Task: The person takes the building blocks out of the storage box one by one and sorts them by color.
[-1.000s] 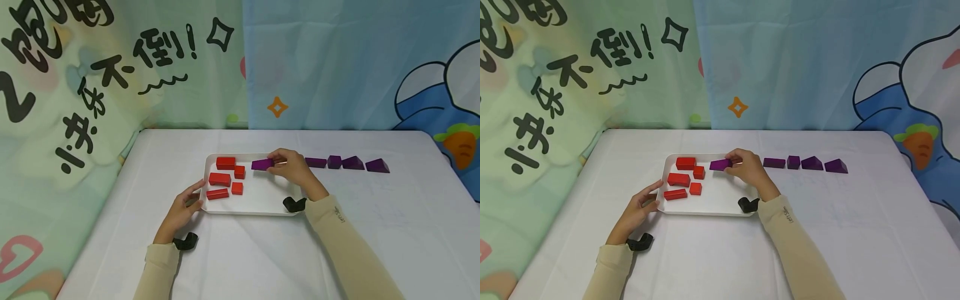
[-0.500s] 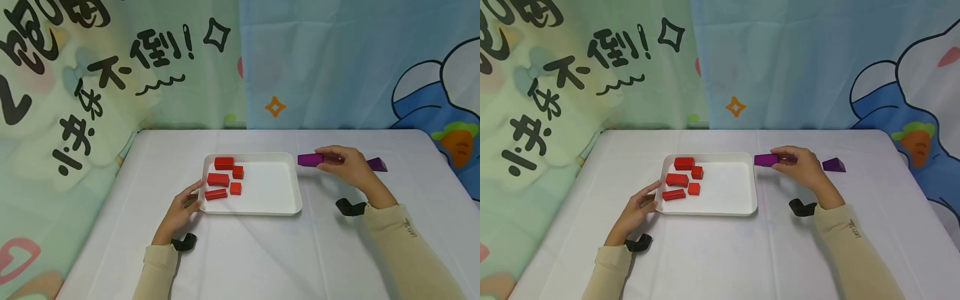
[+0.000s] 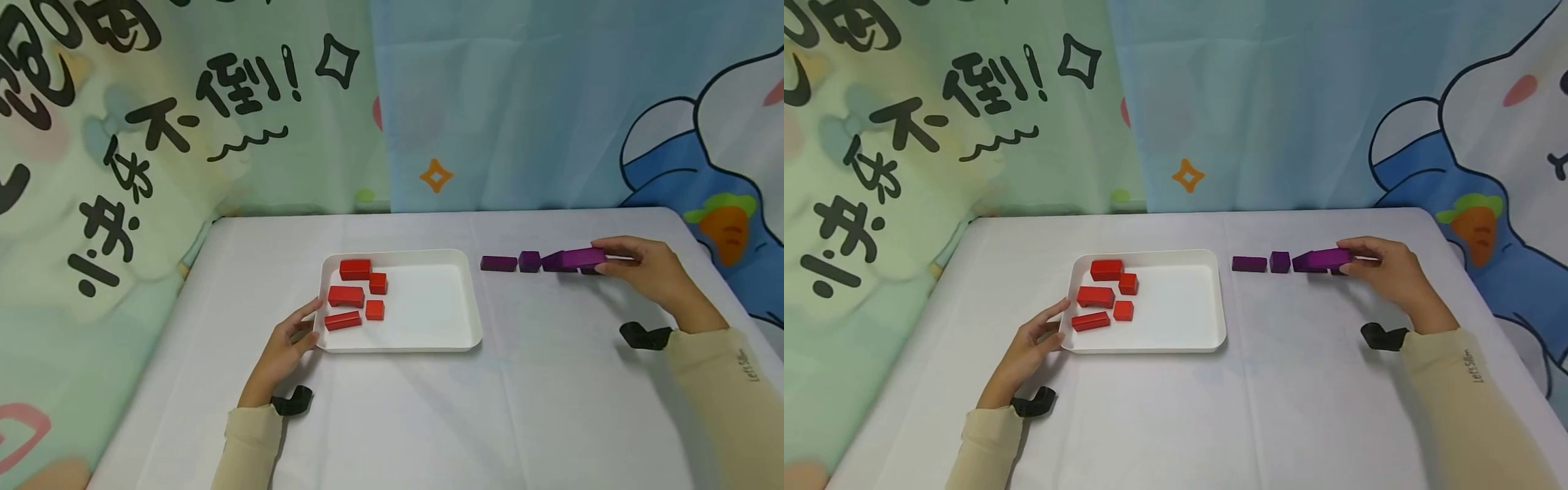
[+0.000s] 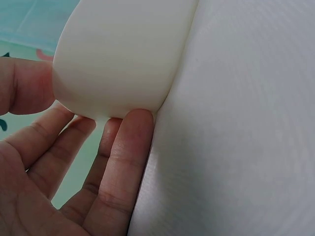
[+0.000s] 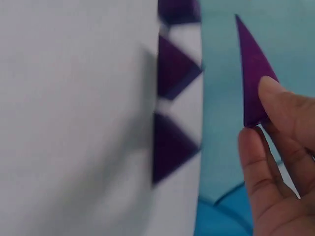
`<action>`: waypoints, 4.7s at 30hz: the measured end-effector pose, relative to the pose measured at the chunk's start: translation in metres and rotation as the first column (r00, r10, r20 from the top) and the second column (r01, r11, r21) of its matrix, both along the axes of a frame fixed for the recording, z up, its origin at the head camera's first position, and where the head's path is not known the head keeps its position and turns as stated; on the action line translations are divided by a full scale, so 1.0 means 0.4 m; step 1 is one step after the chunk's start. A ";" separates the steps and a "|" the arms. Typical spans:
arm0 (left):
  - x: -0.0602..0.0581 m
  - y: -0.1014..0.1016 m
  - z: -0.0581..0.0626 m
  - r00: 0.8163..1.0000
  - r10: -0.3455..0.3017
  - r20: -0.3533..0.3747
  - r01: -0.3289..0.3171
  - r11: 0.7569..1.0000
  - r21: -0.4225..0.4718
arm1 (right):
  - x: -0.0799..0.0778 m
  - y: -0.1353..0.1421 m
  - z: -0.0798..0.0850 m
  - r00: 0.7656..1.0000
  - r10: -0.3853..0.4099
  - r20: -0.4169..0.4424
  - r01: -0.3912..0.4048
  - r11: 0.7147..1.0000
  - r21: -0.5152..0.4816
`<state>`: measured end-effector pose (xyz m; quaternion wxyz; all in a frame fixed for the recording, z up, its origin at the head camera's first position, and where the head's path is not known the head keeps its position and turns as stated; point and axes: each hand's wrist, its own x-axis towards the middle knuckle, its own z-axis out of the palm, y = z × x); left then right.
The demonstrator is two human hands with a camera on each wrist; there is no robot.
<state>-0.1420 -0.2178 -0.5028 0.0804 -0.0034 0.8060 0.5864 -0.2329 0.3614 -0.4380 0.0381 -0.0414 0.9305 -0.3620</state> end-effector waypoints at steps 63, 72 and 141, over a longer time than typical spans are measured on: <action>-0.016 -0.009 -0.013 0.999 -0.025 -0.038 0.025 0.999 0.019 | 0.090 -0.393 -0.017 0.957 0.157 -0.243 -0.191 0.974 -0.123; -0.020 -0.019 -0.018 0.998 -0.036 -0.049 0.038 0.998 0.042 | 0.094 -0.537 -0.040 0.954 0.208 -0.216 -0.259 0.935 -0.244; -0.015 -0.009 -0.009 0.999 -0.022 -0.029 0.023 0.999 0.036 | 0.055 -0.404 -0.001 0.992 0.119 -0.042 -0.123 0.987 -0.100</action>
